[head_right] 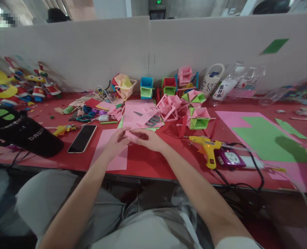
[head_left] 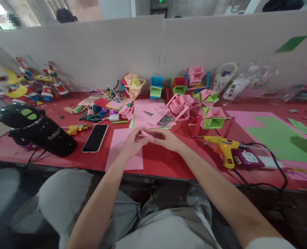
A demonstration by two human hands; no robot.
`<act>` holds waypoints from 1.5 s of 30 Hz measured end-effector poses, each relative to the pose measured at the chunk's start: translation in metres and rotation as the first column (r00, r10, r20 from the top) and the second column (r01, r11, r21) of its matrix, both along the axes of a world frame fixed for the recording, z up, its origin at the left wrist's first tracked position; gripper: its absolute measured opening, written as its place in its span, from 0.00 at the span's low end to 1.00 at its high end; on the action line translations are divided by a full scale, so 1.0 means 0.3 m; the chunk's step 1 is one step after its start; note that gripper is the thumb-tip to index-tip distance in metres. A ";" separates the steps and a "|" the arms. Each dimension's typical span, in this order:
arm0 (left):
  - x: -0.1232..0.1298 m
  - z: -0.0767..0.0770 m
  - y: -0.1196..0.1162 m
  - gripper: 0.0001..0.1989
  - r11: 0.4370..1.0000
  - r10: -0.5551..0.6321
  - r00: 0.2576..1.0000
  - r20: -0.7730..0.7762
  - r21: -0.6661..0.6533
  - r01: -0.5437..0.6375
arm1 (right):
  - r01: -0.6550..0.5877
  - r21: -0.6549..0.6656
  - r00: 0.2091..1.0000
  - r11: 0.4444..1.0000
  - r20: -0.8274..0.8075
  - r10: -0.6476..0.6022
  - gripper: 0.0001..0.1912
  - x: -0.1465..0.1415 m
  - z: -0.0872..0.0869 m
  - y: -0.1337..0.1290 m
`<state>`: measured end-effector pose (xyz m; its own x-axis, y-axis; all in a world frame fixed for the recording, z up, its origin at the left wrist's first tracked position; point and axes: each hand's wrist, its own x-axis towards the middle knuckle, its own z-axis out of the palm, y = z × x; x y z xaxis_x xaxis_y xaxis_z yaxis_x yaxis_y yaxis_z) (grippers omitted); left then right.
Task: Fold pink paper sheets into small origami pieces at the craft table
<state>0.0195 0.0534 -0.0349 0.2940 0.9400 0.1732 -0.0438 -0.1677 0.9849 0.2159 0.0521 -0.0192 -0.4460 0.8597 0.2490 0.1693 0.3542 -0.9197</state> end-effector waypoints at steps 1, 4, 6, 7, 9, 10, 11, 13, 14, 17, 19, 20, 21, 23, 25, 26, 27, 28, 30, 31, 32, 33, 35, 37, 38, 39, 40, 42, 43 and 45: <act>0.000 -0.003 0.002 0.26 1.000 0.013 1.000 -0.016 0.023 -0.012 | -0.017 -0.036 0.999 0.999 -0.030 0.016 0.23 -0.002 0.002 0.000; -0.006 -0.008 0.006 0.22 0.999 0.021 1.000 -0.022 0.026 -0.021 | -0.078 -0.142 0.992 0.987 -0.114 0.062 0.24 -0.006 0.000 0.000; -0.011 -0.007 0.006 0.21 1.000 0.014 1.000 -0.023 0.001 -0.014 | -0.053 -0.174 0.990 0.983 -0.135 0.030 0.23 -0.005 -0.009 0.005; -0.014 -0.006 0.006 0.22 1.000 0.022 0.999 -0.037 -0.005 -0.022 | -0.011 -0.183 0.991 0.983 -0.135 -0.014 0.21 -0.003 -0.016 0.009; -0.018 -0.002 0.004 0.24 0.998 0.061 0.994 -0.089 -0.003 -0.062 | 0.112 -0.188 0.983 0.976 -0.120 -0.136 0.21 0.003 -0.028 0.018; -0.019 0.001 0.003 0.24 0.996 0.090 0.989 -0.118 0.007 -0.089 | 0.164 -0.159 0.980 0.974 -0.086 -0.179 0.21 0.006 -0.032 0.022; -0.020 0.003 0.003 0.23 0.993 0.115 0.983 -0.144 0.024 -0.113 | 0.189 -0.111 0.980 0.976 -0.047 -0.195 0.22 0.008 -0.035 0.025; -0.019 0.006 0.006 0.19 0.990 0.134 0.977 -0.168 0.060 -0.126 | 0.177 -0.035 0.984 0.984 0.004 -0.177 0.20 0.010 -0.034 0.027; -0.018 0.005 0.009 0.17 0.990 0.129 0.978 -0.167 0.073 -0.118 | 0.162 -0.025 0.987 0.987 0.002 -0.162 0.19 0.010 -0.032 0.026; -0.015 -0.002 0.018 0.17 0.994 0.096 0.987 -0.133 0.068 -0.087 | 0.173 -0.056 0.983 0.983 -0.053 -0.176 0.22 0.006 -0.026 0.020; -0.012 -0.006 0.021 0.20 0.995 0.089 0.990 -0.108 0.046 -0.084 | 0.211 -0.023 0.975 0.977 -0.067 -0.212 0.24 0.003 -0.026 0.017; -0.011 -0.007 0.021 0.21 0.996 0.088 0.991 -0.100 0.043 -0.084 | 0.222 0.013 0.973 0.975 -0.060 -0.221 0.23 0.001 -0.028 0.015; -0.009 -0.007 0.020 0.21 0.995 0.090 0.991 -0.096 0.046 -0.086 | 0.229 0.052 0.973 0.972 -0.045 -0.227 0.22 0.000 -0.029 0.014; -0.007 -0.006 0.017 0.21 0.994 0.099 0.991 -0.093 0.056 -0.094 | 0.212 0.106 0.977 0.972 0.018 -0.215 0.23 -0.005 -0.033 0.008; -0.005 -0.005 0.015 0.20 0.991 0.118 0.988 -0.096 0.066 -0.112 | 0.179 0.122 0.978 0.976 0.083 -0.190 0.29 -0.011 -0.035 0.000; -0.005 -0.005 0.015 0.19 0.989 0.134 0.986 -0.100 0.069 -0.128 | 0.171 0.129 0.977 0.977 0.102 -0.185 0.34 -0.014 -0.034 -0.005; -0.005 -0.006 0.015 0.19 0.986 0.154 0.982 -0.109 0.073 -0.147 | 0.170 0.141 0.976 0.975 0.115 -0.187 0.39 -0.016 -0.033 -0.009; -0.005 -0.006 0.017 0.18 0.983 0.177 0.977 -0.121 0.080 -0.168 | 0.181 0.161 0.972 0.970 0.122 -0.202 0.43 -0.017 -0.031 -0.011; -0.006 -0.005 0.019 0.16 0.974 0.215 0.965 -0.150 0.100 -0.202 | 0.206 0.230 0.962 0.951 0.133 -0.240 0.46 -0.015 -0.028 -0.014; -0.006 -0.003 0.020 0.14 0.972 0.224 0.961 -0.162 0.112 -0.207 | 0.205 0.276 0.957 0.939 0.144 -0.251 0.46 -0.013 -0.028 -0.013; -0.006 0.000 0.019 0.12 0.971 0.224 0.959 -0.172 0.123 -0.204 | 0.196 0.325 0.953 0.925 0.157 -0.257 0.43 -0.010 -0.028 -0.012; -0.006 0.004 0.018 0.10 0.972 0.217 0.960 -0.179 0.130 -0.195 | 0.181 0.375 0.950 0.909 0.171 -0.260 0.41 -0.007 -0.029 -0.010; -0.005 0.013 0.013 0.07 0.976 0.199 0.962 -0.185 0.131 -0.177 | 0.143 0.453 0.945 0.880 0.202 -0.258 0.38 -0.001 -0.032 -0.009; -0.004 0.021 0.006 0.07 0.978 0.188 0.963 -0.195 0.122 -0.166 | 0.122 0.481 0.939 0.868 0.228 -0.258 0.35 0.003 -0.033 -0.010; -0.004 0.025 0.003 0.07 0.980 0.179 0.963 -0.203 0.121 -0.157 | 0.119 0.482 0.938 0.868 0.232 -0.257 0.33 0.003 -0.032 -0.012; -0.004 0.027 0.000 0.09 0.981 0.172 0.962 -0.211 0.124 -0.148 | 0.118 0.476 0.940 0.872 0.230 -0.252 0.31 0.003 -0.030 -0.014; -0.006 0.028 -0.001 0.10 0.982 0.163 0.962 -0.219 0.131 -0.136 | 0.111 0.459 0.945 0.881 0.226 -0.236 0.27 0.002 -0.027 -0.015; -0.011 0.028 -0.001 0.12 0.982 0.146 0.963 -0.227 0.148 -0.114 | 0.109 0.394 0.959 0.912 0.199 -0.201 0.18 0.000 -0.020 -0.015; -0.015 0.027 0.001 0.12 0.982 0.143 0.963 -0.227 0.150 -0.111 | 0.128 0.349 0.964 0.928 0.177 -0.200 0.18 0.000 -0.017 -0.012; -0.023 0.021 0.008 0.11 0.984 0.141 0.965 -0.223 0.139 -0.111 | 0.212 0.263 0.959 0.941 0.129 -0.252 0.23 0.001 -0.013 -0.004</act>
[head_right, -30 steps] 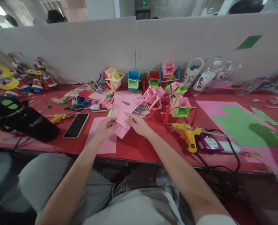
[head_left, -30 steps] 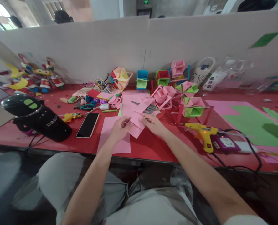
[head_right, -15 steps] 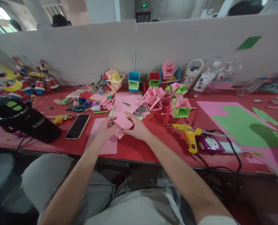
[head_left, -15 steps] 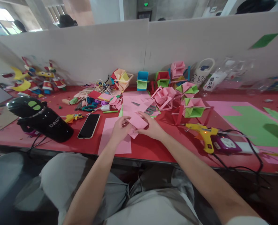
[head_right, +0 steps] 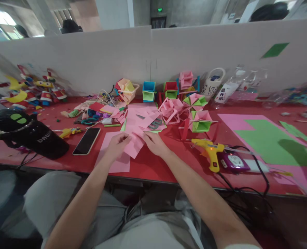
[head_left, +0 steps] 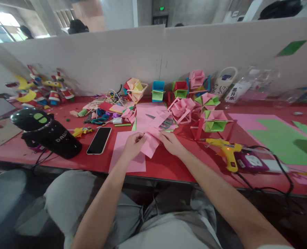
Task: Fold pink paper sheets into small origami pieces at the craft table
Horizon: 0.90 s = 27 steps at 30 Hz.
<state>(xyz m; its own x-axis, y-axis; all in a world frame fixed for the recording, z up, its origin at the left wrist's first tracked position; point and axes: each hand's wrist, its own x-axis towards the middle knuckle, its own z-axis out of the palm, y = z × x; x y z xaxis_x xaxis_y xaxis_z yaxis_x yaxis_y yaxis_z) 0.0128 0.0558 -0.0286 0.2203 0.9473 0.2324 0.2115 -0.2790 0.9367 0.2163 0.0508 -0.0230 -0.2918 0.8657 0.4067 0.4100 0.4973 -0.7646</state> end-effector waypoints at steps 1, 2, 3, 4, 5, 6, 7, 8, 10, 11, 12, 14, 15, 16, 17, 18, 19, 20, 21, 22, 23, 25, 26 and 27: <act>-0.003 -0.004 0.004 0.09 1.000 0.001 1.000 0.004 -0.011 -0.001 | 0.045 -0.027 0.998 0.999 -0.034 -0.046 0.24 0.002 0.000 0.005; -0.006 -0.008 0.007 0.07 1.000 0.007 1.000 0.010 -0.023 -0.006 | 0.076 -0.051 0.995 0.996 -0.065 -0.080 0.24 0.004 0.000 0.010; -0.006 -0.012 0.010 0.06 0.999 0.006 1.000 0.016 -0.037 -0.005 | 0.086 -0.078 0.991 0.993 -0.097 -0.093 0.24 0.006 -0.001 0.013; -0.006 -0.015 0.011 0.07 0.999 -0.002 1.000 0.019 -0.050 0.003 | 0.077 -0.111 0.987 0.991 -0.133 -0.091 0.23 0.007 -0.003 0.016; -0.003 -0.017 0.011 0.10 0.998 -0.017 1.000 0.018 -0.061 0.018 | 0.055 -0.150 0.982 0.987 -0.173 -0.081 0.22 0.008 -0.004 0.018; 0.000 -0.018 0.010 0.14 0.997 -0.034 0.999 0.014 -0.067 0.035 | 0.025 -0.190 0.975 0.981 -0.212 -0.066 0.22 0.008 -0.005 0.019; 0.004 -0.018 0.007 0.16 0.996 -0.054 0.999 0.005 -0.064 0.054 | -0.006 -0.226 0.968 0.974 -0.246 -0.051 0.21 0.008 -0.006 0.019; 0.009 -0.016 0.003 0.18 0.996 -0.072 0.997 -0.006 -0.054 0.071 | -0.031 -0.249 0.962 0.968 -0.269 -0.038 0.21 0.007 -0.007 0.019; 0.018 -0.011 -0.005 0.15 0.996 -0.087 0.996 -0.023 -0.023 0.087 | -0.053 -0.255 0.963 0.965 -0.268 -0.018 0.21 0.007 -0.007 0.019; 0.021 -0.009 -0.009 0.13 0.996 -0.093 0.995 -0.027 -0.011 0.092 | -0.045 -0.243 0.968 0.969 -0.250 -0.018 0.21 0.008 -0.007 0.020; 0.023 -0.008 -0.012 0.12 0.996 -0.094 0.995 -0.023 -0.007 0.094 | -0.027 -0.228 0.974 0.973 -0.226 -0.026 0.21 0.009 -0.007 0.021; 0.025 -0.011 -0.015 0.14 0.995 -0.096 0.995 0.011 -0.018 0.096 | 0.015 -0.200 0.979 0.980 -0.195 -0.055 0.20 0.011 -0.008 0.025; 0.025 -0.014 -0.016 0.17 0.995 -0.096 0.995 0.031 -0.026 0.097 | 0.026 -0.193 0.978 0.981 -0.196 -0.065 0.18 0.012 -0.010 0.027; 0.025 -0.017 -0.017 0.21 0.995 -0.096 0.994 0.049 -0.032 0.098 | 0.030 -0.186 0.975 0.982 -0.212 -0.070 0.16 0.012 -0.012 0.029; 0.025 -0.020 -0.017 0.24 0.994 -0.099 0.993 0.064 -0.034 0.102 | 0.031 -0.179 0.969 0.983 -0.237 -0.074 0.14 0.012 -0.016 0.032; 0.026 -0.022 -0.017 0.24 0.993 -0.109 0.991 0.074 -0.028 0.111 | 0.032 -0.174 0.960 0.984 -0.269 -0.078 0.14 0.011 -0.020 0.036; 0.026 -0.024 -0.018 0.23 0.992 -0.124 0.989 0.081 -0.013 0.125 | 0.031 -0.173 0.950 0.984 -0.301 -0.083 0.15 0.010 -0.026 0.039; 0.027 -0.024 -0.018 0.22 0.991 -0.132 0.987 0.093 0.009 0.131 | 0.035 -0.176 0.941 0.984 -0.325 -0.092 0.16 0.010 -0.032 0.043; 0.028 -0.024 -0.018 0.20 0.991 -0.133 0.985 0.110 0.034 0.130 | 0.044 -0.182 0.936 0.982 -0.337 -0.104 0.17 0.011 -0.038 0.047; 0.028 -0.023 -0.019 0.20 0.991 -0.127 0.984 0.128 0.056 0.121 | 0.056 -0.188 0.936 0.981 -0.333 -0.118 0.18 0.012 -0.044 0.050; 0.028 -0.022 -0.019 0.20 0.991 -0.119 0.983 0.140 0.072 0.110 | 0.064 -0.193 0.939 0.979 -0.319 -0.124 0.19 0.015 -0.049 0.053; 0.026 -0.021 -0.017 0.19 0.992 -0.115 0.986 0.121 0.071 0.107 | 0.077 -0.187 0.950 0.979 -0.283 -0.129 0.19 0.020 -0.053 0.055; 0.024 -0.022 -0.017 0.18 0.991 -0.124 0.988 0.090 0.062 0.119 | 0.082 -0.178 0.955 0.981 -0.266 -0.129 0.18 0.022 -0.053 0.054; 0.022 -0.023 -0.016 0.18 0.990 -0.137 0.989 0.053 0.054 0.134 | 0.088 -0.167 0.959 0.982 -0.251 -0.129 0.18 0.024 -0.050 0.051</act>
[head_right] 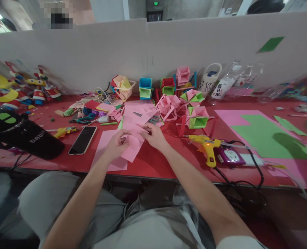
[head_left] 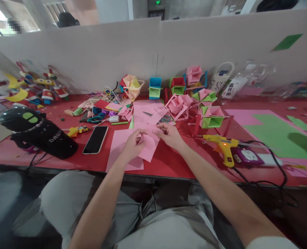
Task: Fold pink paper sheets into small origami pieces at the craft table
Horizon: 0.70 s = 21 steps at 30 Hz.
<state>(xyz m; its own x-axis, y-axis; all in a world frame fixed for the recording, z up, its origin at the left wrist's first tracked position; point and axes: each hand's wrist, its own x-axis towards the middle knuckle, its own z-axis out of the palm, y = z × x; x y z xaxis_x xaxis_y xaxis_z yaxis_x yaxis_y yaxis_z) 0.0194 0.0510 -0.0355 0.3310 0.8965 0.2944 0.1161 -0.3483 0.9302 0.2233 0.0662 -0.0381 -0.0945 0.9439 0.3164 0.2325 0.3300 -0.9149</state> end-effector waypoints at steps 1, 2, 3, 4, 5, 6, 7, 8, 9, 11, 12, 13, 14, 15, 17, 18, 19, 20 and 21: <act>-0.001 -0.001 0.001 0.19 1.000 -0.007 0.999 -0.035 0.001 0.007 | 0.007 0.012 1.000 1.000 0.019 -0.007 0.17 0.000 0.004 -0.003; -0.002 -0.003 0.001 0.20 1.000 -0.006 0.998 -0.062 0.003 0.007 | 0.020 0.026 0.999 0.999 0.040 -0.021 0.16 0.000 0.008 -0.007; -0.002 -0.004 0.001 0.21 1.000 -0.001 0.997 -0.076 0.002 0.001 | 0.037 0.041 0.997 0.998 0.064 -0.040 0.15 -0.002 0.011 -0.011; -0.002 -0.004 0.000 0.22 1.000 0.008 0.997 -0.080 0.000 -0.008 | 0.055 0.059 0.995 0.997 0.082 -0.059 0.15 -0.004 0.015 -0.015; -0.001 -0.004 -0.001 0.23 1.000 0.015 0.996 -0.082 -0.007 -0.016 | 0.069 0.082 0.993 0.994 0.095 -0.076 0.13 -0.006 0.017 -0.018; -0.001 -0.003 -0.002 0.23 1.000 0.023 0.996 -0.084 -0.013 -0.024 | 0.076 0.108 0.991 0.991 0.103 -0.087 0.12 -0.007 0.018 -0.020; 0.000 -0.002 -0.004 0.24 0.999 0.032 0.996 -0.086 -0.018 -0.034 | 0.077 0.137 0.990 0.988 0.110 -0.093 0.11 -0.008 0.018 -0.021; 0.000 0.000 -0.005 0.24 0.999 0.041 0.995 -0.091 -0.018 -0.042 | 0.076 0.165 0.989 0.983 0.115 -0.096 0.10 -0.008 0.017 -0.021; -0.001 0.002 -0.006 0.24 0.999 0.050 0.994 -0.097 -0.014 -0.051 | 0.075 0.191 0.988 0.979 0.120 -0.099 0.09 -0.007 0.016 -0.020; -0.003 0.004 -0.008 0.24 0.998 0.060 0.992 -0.114 0.003 -0.060 | 0.087 0.223 0.985 0.971 0.130 -0.118 0.09 -0.003 0.014 -0.018; -0.004 0.005 -0.008 0.24 0.998 0.061 0.990 -0.124 0.013 -0.060 | 0.098 0.228 0.983 0.969 0.132 -0.131 0.10 0.000 0.013 -0.018; -0.005 0.004 -0.008 0.24 0.998 0.061 0.990 -0.130 0.022 -0.058 | 0.109 0.229 0.981 0.967 0.135 -0.142 0.11 0.002 0.013 -0.017; -0.006 0.003 -0.008 0.25 0.998 0.056 0.990 -0.130 0.025 -0.053 | 0.117 0.226 0.979 0.967 0.139 -0.151 0.11 0.005 0.013 -0.017; -0.007 0.002 -0.008 0.25 0.999 0.050 0.991 -0.126 0.025 -0.047 | 0.122 0.221 0.977 0.968 0.143 -0.156 0.11 0.007 0.013 -0.017; -0.007 -0.001 -0.008 0.26 0.999 0.038 0.993 -0.111 0.015 -0.036 | 0.124 0.209 0.975 0.970 0.155 -0.158 0.11 0.011 0.015 -0.018; -0.007 -0.002 -0.008 0.26 0.999 0.035 0.994 -0.101 0.010 -0.034 | 0.124 0.203 0.974 0.971 0.160 -0.158 0.11 0.012 0.016 -0.018; -0.007 -0.003 -0.008 0.26 0.999 0.036 0.995 -0.094 0.006 -0.036 | 0.122 0.200 0.974 0.972 0.162 -0.156 0.11 0.013 0.017 -0.019; -0.006 -0.004 -0.008 0.26 0.999 0.041 0.995 -0.089 0.004 -0.041 | 0.119 0.199 0.974 0.973 0.167 -0.153 0.11 0.014 0.019 -0.019; -0.005 -0.004 -0.008 0.26 0.999 0.047 0.995 -0.086 0.002 -0.047 | 0.115 0.201 0.973 0.973 0.174 -0.151 0.12 0.015 0.020 -0.021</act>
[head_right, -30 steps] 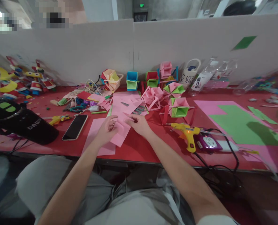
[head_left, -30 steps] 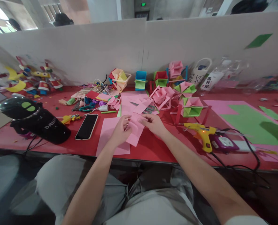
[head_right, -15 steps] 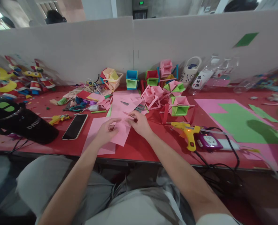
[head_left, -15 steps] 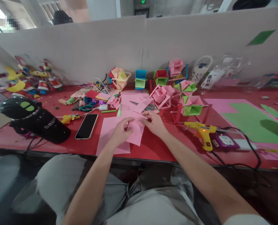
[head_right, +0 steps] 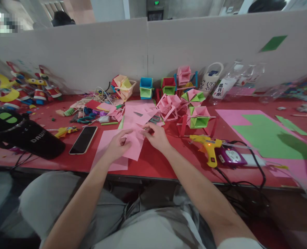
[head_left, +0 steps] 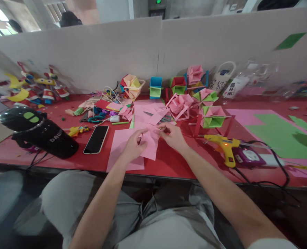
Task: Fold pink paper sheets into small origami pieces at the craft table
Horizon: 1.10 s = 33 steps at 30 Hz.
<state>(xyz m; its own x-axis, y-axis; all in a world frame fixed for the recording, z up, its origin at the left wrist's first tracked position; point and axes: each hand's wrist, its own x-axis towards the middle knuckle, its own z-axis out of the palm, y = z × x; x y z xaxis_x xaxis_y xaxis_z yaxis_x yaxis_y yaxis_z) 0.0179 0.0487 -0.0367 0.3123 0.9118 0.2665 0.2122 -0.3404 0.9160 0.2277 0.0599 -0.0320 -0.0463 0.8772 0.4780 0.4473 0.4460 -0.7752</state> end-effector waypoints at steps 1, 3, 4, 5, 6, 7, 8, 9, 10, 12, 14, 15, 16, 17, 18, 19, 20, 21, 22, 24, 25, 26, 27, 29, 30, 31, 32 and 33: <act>0.001 0.000 0.000 0.26 1.000 0.005 1.000 0.002 -0.004 -0.005 | -0.002 0.003 1.000 1.000 0.011 0.002 0.12 0.000 0.002 -0.002; 0.001 -0.001 0.000 0.26 1.000 0.006 1.000 0.004 -0.015 -0.006 | -0.017 0.003 1.000 1.000 0.026 0.017 0.12 -0.002 0.006 -0.006; 0.002 -0.001 0.000 0.26 1.000 0.005 1.000 0.007 -0.021 -0.005 | -0.031 0.000 0.999 1.000 0.027 0.031 0.13 -0.004 0.008 -0.008; 0.002 -0.001 0.000 0.26 1.000 0.006 1.000 0.011 -0.025 -0.005 | -0.044 -0.001 0.999 0.999 0.025 0.044 0.13 -0.006 0.010 -0.010; 0.003 -0.001 -0.001 0.26 1.000 0.010 1.000 0.013 -0.025 -0.010 | -0.053 0.006 0.998 0.999 0.023 0.053 0.13 -0.008 0.011 -0.011; 0.004 -0.002 -0.001 0.25 1.000 0.019 1.000 0.010 -0.023 -0.019 | -0.058 0.025 0.998 0.998 0.027 0.058 0.13 -0.010 0.012 -0.011; 0.005 -0.002 -0.002 0.25 0.999 0.031 1.000 0.004 -0.021 -0.031 | -0.057 0.059 0.998 0.997 0.038 0.055 0.13 -0.011 0.012 -0.010; 0.007 -0.002 -0.003 0.25 0.999 0.043 0.999 -0.004 -0.021 -0.043 | -0.049 0.108 0.998 0.993 0.054 0.043 0.12 -0.011 0.012 -0.008; 0.010 -0.002 -0.004 0.24 0.998 0.051 0.999 -0.007 -0.025 -0.052 | -0.033 0.166 0.997 0.986 0.068 0.022 0.12 -0.011 0.013 -0.007; 0.015 -0.004 -0.004 0.22 0.997 0.065 0.998 0.016 -0.046 -0.064 | -0.001 0.266 0.996 0.964 0.082 -0.022 0.10 -0.010 0.014 -0.005; 0.021 -0.007 -0.003 0.18 0.994 0.091 0.994 0.061 -0.064 -0.087 | 0.011 0.295 0.995 0.955 0.087 -0.039 0.09 -0.010 0.017 -0.008; 0.023 -0.009 -0.001 0.15 0.992 0.112 0.991 0.078 -0.067 -0.107 | 0.000 0.279 0.996 0.960 0.091 -0.026 0.09 -0.011 0.020 -0.011; 0.024 -0.010 0.002 0.13 0.989 0.135 0.987 0.090 -0.066 -0.130 | -0.018 0.251 0.996 0.968 0.094 -0.006 0.09 -0.013 0.024 -0.016; 0.025 -0.010 0.004 0.10 0.987 0.158 0.983 0.097 -0.058 -0.153 | -0.039 0.219 0.995 0.975 0.098 0.018 0.09 -0.016 0.027 -0.020; 0.024 -0.010 0.007 0.08 0.984 0.177 0.979 0.102 -0.043 -0.174 | -0.059 0.188 0.994 0.980 0.096 0.042 0.09 -0.019 0.031 -0.025; 0.023 -0.009 0.009 0.06 0.981 0.196 0.975 0.103 -0.023 -0.195 | -0.077 0.160 0.994 0.984 0.088 0.064 0.10 -0.022 0.035 -0.030; 0.021 -0.008 0.011 0.05 0.977 0.214 0.972 0.102 0.000 -0.215 | -0.095 0.132 0.994 0.987 0.075 0.086 0.10 -0.024 0.037 -0.034; 0.019 -0.007 0.012 0.04 0.972 0.232 0.968 0.099 0.024 -0.235 | -0.115 0.107 0.992 0.988 0.063 0.109 0.10 -0.026 0.038 -0.037; 0.017 -0.005 0.012 0.04 0.967 0.246 0.965 0.095 0.045 -0.251 | -0.136 0.085 0.990 0.987 0.054 0.132 0.10 -0.028 0.038 -0.040; 0.016 -0.002 0.010 0.05 0.960 0.266 0.958 0.105 0.061 -0.273 | -0.183 0.058 0.982 0.981 0.060 0.180 0.10 -0.031 0.037 -0.043; 0.017 -0.002 0.009 0.05 0.960 0.267 0.956 0.119 0.057 -0.275 | -0.203 0.053 0.977 0.978 0.078 0.199 0.11 -0.032 0.036 -0.043; 0.018 -0.001 0.007 0.05 0.961 0.262 0.956 0.134 0.050 -0.270 | -0.221 0.051 0.971 0.974 0.103 0.215 0.12 -0.034 0.035 -0.043; 0.021 -0.001 0.005 0.06 0.965 0.252 0.956 0.149 0.039 -0.261 | -0.237 0.050 0.965 0.970 0.131 0.229 0.12 -0.037 0.036 -0.044; 0.029 -0.004 0.004 0.06 0.973 0.226 0.957 0.183 0.013 -0.232 | -0.259 0.054 0.952 0.964 0.181 0.246 0.13 -0.043 0.038 -0.044; 0.033 -0.006 0.004 0.07 0.977 0.211 0.956 0.204 -0.001 -0.215 | -0.264 0.062 0.949 0.962 0.196 0.248 0.14 -0.046 0.040 -0.044; 0.037 -0.009 0.005 0.08 0.980 0.198 0.953 0.232 -0.017 -0.199 | -0.267 0.072 0.947 0.961 0.205 0.248 0.16 -0.049 0.042 -0.044; 0.041 -0.012 0.006 0.09 0.982 0.186 0.947 0.261 -0.031 -0.185 | -0.268 0.087 0.947 0.960 0.206 0.246 0.18 -0.051 0.043 -0.044; 0.044 -0.014 0.008 0.10 0.984 0.179 0.941 0.287 -0.042 -0.174 | -0.266 0.101 0.949 0.959 0.200 0.242 0.18 -0.052 0.044 -0.044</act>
<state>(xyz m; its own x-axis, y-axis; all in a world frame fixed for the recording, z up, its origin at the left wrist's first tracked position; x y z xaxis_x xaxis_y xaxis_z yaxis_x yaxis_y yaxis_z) 0.0310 0.0511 -0.0409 0.0576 0.9500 0.3068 -0.0069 -0.3070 0.9517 0.2122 0.0468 -0.0187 -0.3570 0.7582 0.5455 0.4352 0.6518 -0.6211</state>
